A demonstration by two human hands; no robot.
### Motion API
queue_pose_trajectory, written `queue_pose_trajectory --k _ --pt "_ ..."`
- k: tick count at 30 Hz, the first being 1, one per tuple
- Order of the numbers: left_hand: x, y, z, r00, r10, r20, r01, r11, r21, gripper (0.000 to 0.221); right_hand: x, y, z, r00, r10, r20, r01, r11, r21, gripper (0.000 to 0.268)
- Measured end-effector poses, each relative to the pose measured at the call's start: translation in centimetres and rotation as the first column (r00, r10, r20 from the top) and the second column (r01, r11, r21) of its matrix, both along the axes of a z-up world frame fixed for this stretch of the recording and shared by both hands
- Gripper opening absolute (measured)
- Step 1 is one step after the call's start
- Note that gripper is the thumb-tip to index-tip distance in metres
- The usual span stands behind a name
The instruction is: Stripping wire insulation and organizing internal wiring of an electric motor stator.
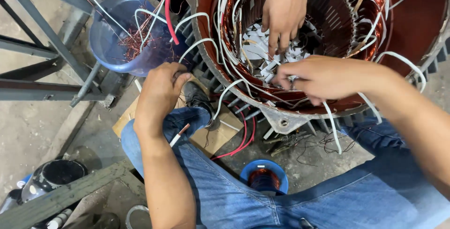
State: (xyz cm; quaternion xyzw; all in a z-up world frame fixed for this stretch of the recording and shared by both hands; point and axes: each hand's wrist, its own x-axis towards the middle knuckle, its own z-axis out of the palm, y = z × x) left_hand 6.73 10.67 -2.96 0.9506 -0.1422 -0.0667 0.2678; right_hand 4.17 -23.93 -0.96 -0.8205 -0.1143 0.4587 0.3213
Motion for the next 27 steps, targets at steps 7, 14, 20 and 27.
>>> queue_pose_trajectory --k 7,14,20,27 --pt "-0.1 0.3 0.1 0.998 -0.053 -0.016 0.053 0.999 -0.007 0.023 2.0 2.1 -4.3 0.991 0.117 -0.063 -0.123 0.987 -0.1 0.029" --pt "-0.8 0.7 -0.2 0.999 -0.034 -0.006 0.034 0.999 0.043 0.026 2.0 2.3 -4.4 0.981 0.151 -0.122 -0.164 0.981 -0.105 0.03" --pt "-0.6 0.8 -0.3 0.992 -0.067 -0.107 0.071 0.997 0.032 0.029 -1.9 -1.2 1.5 0.989 0.036 0.14 -0.036 0.999 -0.002 0.024" --pt "-0.2 1.7 2.3 0.996 -0.083 -0.039 0.079 0.993 -0.09 0.024 -21.9 -9.1 -0.4 0.984 -0.055 0.169 -0.062 0.784 0.618 0.013"
